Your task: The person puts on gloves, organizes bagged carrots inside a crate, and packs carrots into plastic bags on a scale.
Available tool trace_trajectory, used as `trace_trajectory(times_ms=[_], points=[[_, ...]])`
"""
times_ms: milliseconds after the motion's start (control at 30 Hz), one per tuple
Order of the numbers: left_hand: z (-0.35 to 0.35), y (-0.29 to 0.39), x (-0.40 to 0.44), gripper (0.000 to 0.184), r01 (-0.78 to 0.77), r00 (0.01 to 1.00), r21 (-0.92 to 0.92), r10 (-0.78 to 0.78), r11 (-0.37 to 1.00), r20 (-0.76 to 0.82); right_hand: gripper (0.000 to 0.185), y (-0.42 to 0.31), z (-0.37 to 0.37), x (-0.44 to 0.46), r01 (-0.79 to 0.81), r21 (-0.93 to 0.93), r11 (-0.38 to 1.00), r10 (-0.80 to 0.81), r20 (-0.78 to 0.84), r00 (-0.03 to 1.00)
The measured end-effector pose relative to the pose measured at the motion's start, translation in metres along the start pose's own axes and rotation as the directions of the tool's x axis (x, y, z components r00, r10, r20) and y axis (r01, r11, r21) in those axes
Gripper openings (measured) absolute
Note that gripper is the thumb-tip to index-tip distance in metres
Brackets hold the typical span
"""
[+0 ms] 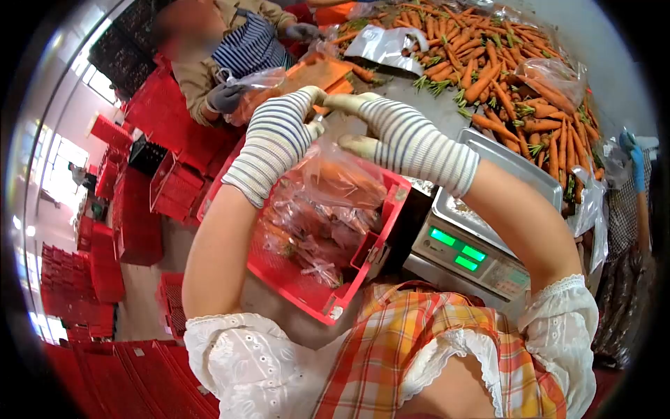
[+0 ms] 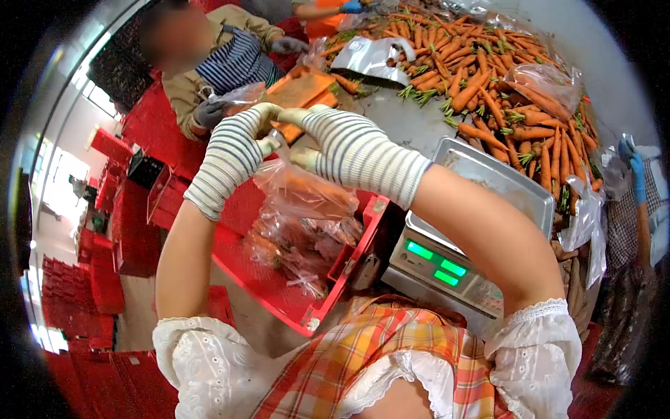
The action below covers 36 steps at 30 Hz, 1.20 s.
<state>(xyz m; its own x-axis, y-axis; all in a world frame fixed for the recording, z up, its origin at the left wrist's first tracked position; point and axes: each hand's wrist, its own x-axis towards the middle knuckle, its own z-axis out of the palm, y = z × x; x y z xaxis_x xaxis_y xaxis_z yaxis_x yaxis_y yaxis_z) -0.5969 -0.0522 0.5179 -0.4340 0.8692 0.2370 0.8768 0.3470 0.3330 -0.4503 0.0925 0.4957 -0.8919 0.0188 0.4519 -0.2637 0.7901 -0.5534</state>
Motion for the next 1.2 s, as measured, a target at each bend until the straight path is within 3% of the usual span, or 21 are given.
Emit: trace_trajectory(times_ms=[67,100,133,167,233,267,467,567,600,633,700,733,767,800,833,900,933,1033,1100,1167,1200], points=[[0.001,-0.008,-0.011,0.028,0.067,0.997,0.08,-0.07,0.995,0.04,0.055,0.004,0.004,-0.002,0.006,0.047,0.999,-0.001,-0.113,0.994],[-0.001,-0.019,-0.017,0.027,0.104,0.994,0.076,-0.106,0.992,0.026,0.05,0.006,-0.005,-0.005,-0.128,0.173,0.977,0.136,-0.039,0.99],[0.006,-0.05,-0.022,0.028,0.104,0.994,-0.11,-0.106,0.989,-0.013,0.047,0.009,-0.009,-0.007,-0.179,0.23,0.957,0.193,-0.042,0.98],[0.004,-0.062,-0.031,0.027,0.122,0.989,-0.165,-0.134,0.979,-0.065,0.044,0.013,-0.013,-0.01,-0.227,0.286,0.931,0.25,-0.044,0.967],[0.003,-0.085,-0.047,0.024,0.161,0.969,-0.46,-0.229,0.873,-0.095,0.041,0.026,-0.019,-0.021,-0.322,0.297,0.899,0.338,-0.003,0.941],[0.0,-0.092,-0.055,0.023,0.207,0.957,-0.455,-0.275,0.866,-0.088,0.038,0.033,-0.022,-0.027,-0.415,0.302,0.858,0.424,0.039,0.905],[0.009,-0.122,-0.092,0.017,0.313,0.921,-0.465,-0.385,0.828,-0.065,0.034,0.064,-0.016,-0.058,-0.514,0.423,0.746,0.529,0.094,0.844],[0.036,-0.143,-0.111,0.019,0.263,0.815,-0.844,-0.575,0.468,-0.066,0.033,0.063,-0.014,-0.071,-0.521,0.424,0.741,0.526,0.115,0.843],[0.045,-0.149,-0.117,0.024,0.222,0.753,-0.959,-0.656,0.177,0.054,0.031,0.061,-0.013,-0.074,-0.551,0.435,0.713,0.556,0.128,0.821],[0.053,-0.165,-0.124,0.028,0.33,0.705,-0.931,-0.697,0.16,0.13,0.03,0.06,-0.012,-0.078,-0.581,0.444,0.682,0.586,0.142,0.797],[0.069,-0.173,-0.127,0.034,0.582,0.676,-0.764,-0.688,0.278,0.264,0.03,0.061,-0.01,-0.082,-0.602,0.409,0.686,0.595,0.16,0.787],[0.081,-0.171,-0.126,0.04,0.596,0.752,-0.592,-0.634,0.542,0.177,0.03,0.062,-0.008,-0.084,-0.612,0.403,0.68,0.602,0.169,0.78],[0.088,-0.172,-0.126,0.046,0.585,0.803,-0.458,-0.556,0.669,0.213,0.031,0.064,-0.005,-0.087,-0.626,0.399,0.67,0.612,0.182,0.77],[0.093,-0.171,-0.129,0.051,0.522,0.827,-0.071,-0.483,0.85,0.287,0.031,0.067,-0.001,-0.09,-0.629,0.428,0.649,0.612,0.197,0.766],[0.099,-0.167,-0.131,0.056,0.325,0.817,0.312,-0.431,0.893,0.383,0.031,0.068,0.003,-0.091,-0.633,0.433,0.642,0.615,0.203,0.762],[0.105,-0.153,-0.131,0.06,0.059,0.584,0.605,-0.519,0.794,0.624,0.032,0.069,0.008,-0.093,-0.642,0.393,0.658,0.626,0.189,0.757],[0.118,-0.169,-0.131,0.045,-0.065,0.404,0.645,-0.571,0.762,0.715,0.032,0.069,0.009,-0.094,-0.648,0.396,0.65,0.633,0.189,0.751],[0.128,-0.195,-0.145,0.027,0.019,0.467,0.72,-0.643,0.694,0.608,0.03,0.069,0.007,-0.098,-0.668,0.395,0.63,0.643,0.217,0.735],[0.115,-0.205,-0.145,0.024,0.146,0.443,0.691,-0.672,0.708,0.594,0.03,0.068,0.005,-0.099,-0.688,0.392,0.611,0.663,0.222,0.715],[0.131,-0.255,-0.172,0.029,0.423,0.476,0.541,-0.686,0.727,0.55,0.03,0.072,0.005,-0.102,-0.67,0.462,0.581,0.664,0.208,0.718],[0.135,-0.267,-0.18,0.027,0.523,0.401,0.522,-0.735,0.674,0.547,0.031,0.077,0.006,-0.104,-0.69,0.447,0.569,0.676,0.223,0.702]])
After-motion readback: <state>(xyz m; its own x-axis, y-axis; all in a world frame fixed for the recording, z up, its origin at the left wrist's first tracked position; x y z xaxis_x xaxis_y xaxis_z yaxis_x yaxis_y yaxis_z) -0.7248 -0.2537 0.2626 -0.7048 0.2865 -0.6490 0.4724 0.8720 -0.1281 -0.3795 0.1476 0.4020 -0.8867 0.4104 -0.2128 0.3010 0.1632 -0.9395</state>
